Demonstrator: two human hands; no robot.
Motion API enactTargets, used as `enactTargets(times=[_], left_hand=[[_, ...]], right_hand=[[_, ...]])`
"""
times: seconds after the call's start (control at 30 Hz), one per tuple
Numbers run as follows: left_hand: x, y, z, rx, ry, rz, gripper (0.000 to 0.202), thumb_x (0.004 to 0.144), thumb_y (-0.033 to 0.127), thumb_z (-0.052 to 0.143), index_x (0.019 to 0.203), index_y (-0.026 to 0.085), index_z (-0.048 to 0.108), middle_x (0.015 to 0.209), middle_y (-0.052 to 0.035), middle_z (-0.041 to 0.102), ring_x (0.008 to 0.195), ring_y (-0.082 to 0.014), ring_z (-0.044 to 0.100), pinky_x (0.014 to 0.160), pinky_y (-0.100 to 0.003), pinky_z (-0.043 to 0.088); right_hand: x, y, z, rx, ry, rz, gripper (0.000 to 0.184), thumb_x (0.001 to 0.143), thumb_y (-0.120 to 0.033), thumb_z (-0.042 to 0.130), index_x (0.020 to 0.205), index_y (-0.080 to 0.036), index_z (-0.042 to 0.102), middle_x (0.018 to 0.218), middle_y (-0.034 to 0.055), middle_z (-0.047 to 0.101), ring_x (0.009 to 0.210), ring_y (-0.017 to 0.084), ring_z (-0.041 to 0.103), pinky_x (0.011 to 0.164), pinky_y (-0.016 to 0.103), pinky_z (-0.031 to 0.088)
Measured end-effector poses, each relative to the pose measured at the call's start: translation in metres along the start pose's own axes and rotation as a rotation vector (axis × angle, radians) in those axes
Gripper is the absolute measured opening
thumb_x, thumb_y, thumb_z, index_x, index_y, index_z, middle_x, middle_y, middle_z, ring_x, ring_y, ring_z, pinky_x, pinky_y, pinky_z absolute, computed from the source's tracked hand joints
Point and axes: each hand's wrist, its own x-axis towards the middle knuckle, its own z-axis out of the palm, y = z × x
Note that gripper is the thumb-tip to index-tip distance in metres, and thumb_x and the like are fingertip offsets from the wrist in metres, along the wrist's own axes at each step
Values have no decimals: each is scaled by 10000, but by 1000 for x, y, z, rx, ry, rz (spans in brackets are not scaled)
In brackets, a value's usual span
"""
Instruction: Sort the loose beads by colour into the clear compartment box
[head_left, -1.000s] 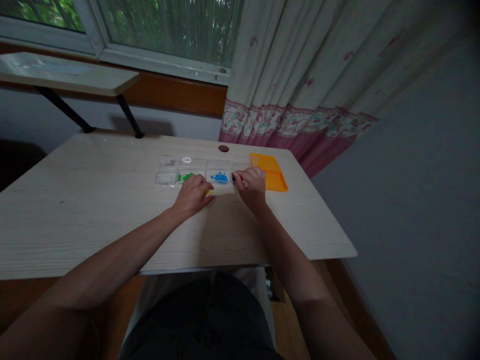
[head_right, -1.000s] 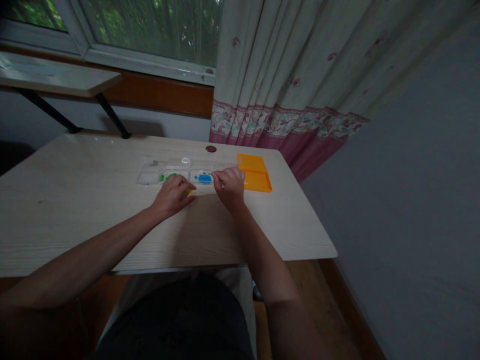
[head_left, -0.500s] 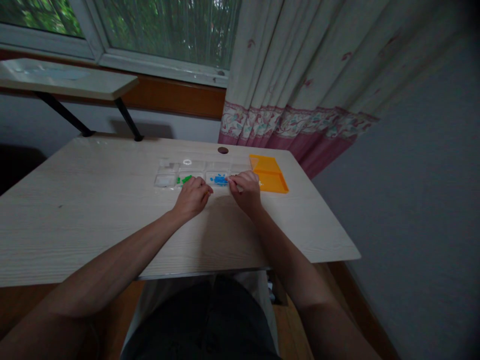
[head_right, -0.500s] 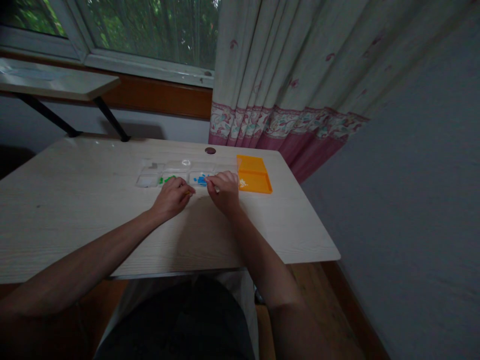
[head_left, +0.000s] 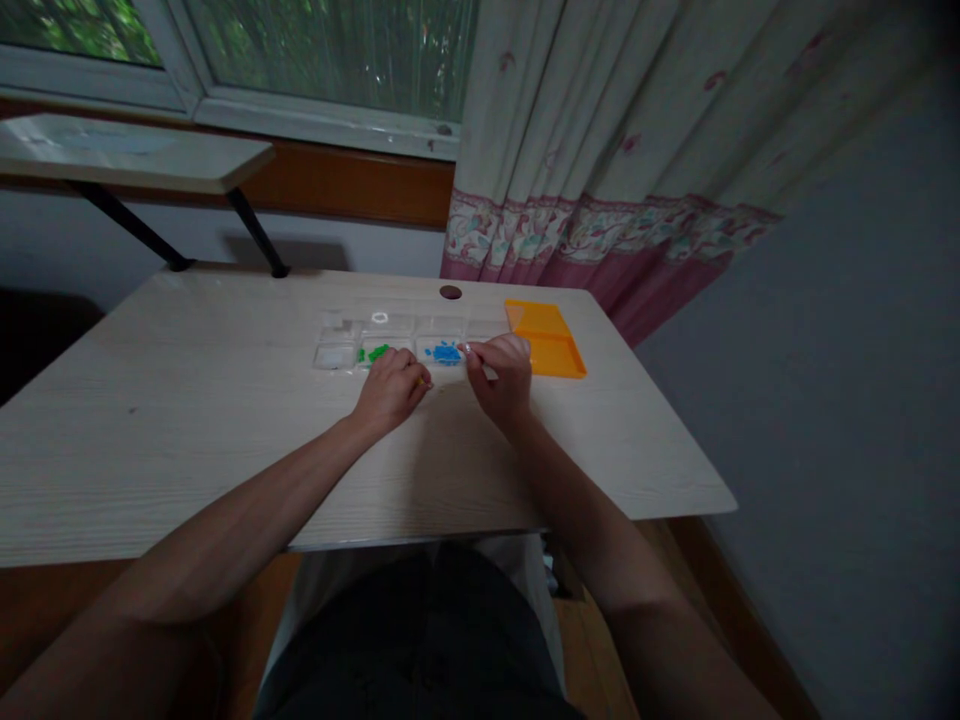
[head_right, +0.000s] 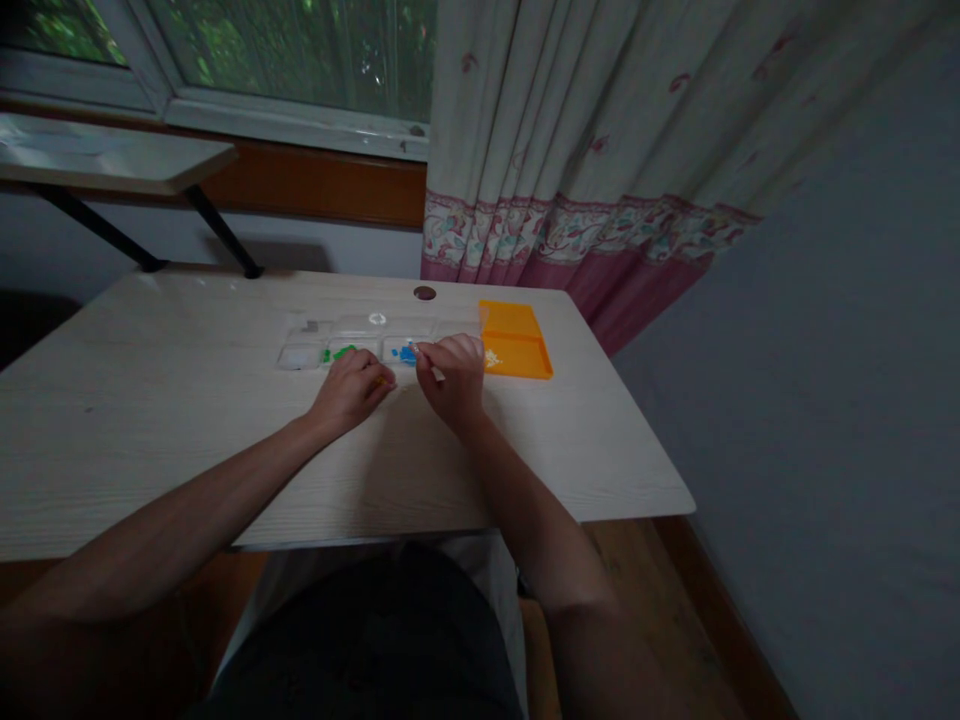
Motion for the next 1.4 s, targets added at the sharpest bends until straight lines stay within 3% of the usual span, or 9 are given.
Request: enactTargets(times=[0.27, 0.4, 0.57, 0.87, 1.4], left_hand=[[0, 1, 2, 22, -3, 12, 171, 925, 303, 589, 891, 167, 687, 931, -101, 595, 952, -273, 503, 837, -408, 410], [1, -3, 4, -55, 57, 2, 219, 943, 341, 561, 886, 166, 679, 901, -97, 586, 927, -261, 509, 843, -403, 417], [5, -8, 7, -315, 203, -68, 195, 941, 315, 546, 837, 180, 639, 839, -68, 592, 882, -222, 537, 831, -375, 436], [7, -4, 9, -615, 198, -245, 212, 931, 292, 531, 780, 193, 643, 782, -42, 579, 787, -174, 551, 735, -307, 461], [4, 2, -1, -536, 182, -226, 268, 946, 319, 521, 741, 198, 644, 740, -46, 568, 778, -178, 545, 710, -316, 466]], right_hand=[[-4, 6, 8, -24, -46, 14, 329, 1001, -363, 464, 898, -216, 739, 777, 46, 673, 828, 199, 555, 836, 364, 357], [-8, 12, 17, -25, -201, -63, 319, 1000, -373, 473, 934, -232, 752, 826, 50, 686, 885, 202, 551, 854, 358, 343], [-10, 10, 25, -56, -366, -167, 309, 988, -453, 506, 1124, -295, 735, 911, 43, 712, 933, 215, 529, 882, 369, 310], [-10, -3, 26, -103, -308, -90, 325, 1005, -447, 480, 1071, -282, 753, 881, 37, 727, 901, 205, 538, 881, 366, 290], [-14, -8, 25, -101, -352, -199, 224, 1005, -337, 502, 1015, -286, 720, 902, 20, 730, 900, 189, 548, 901, 382, 281]])
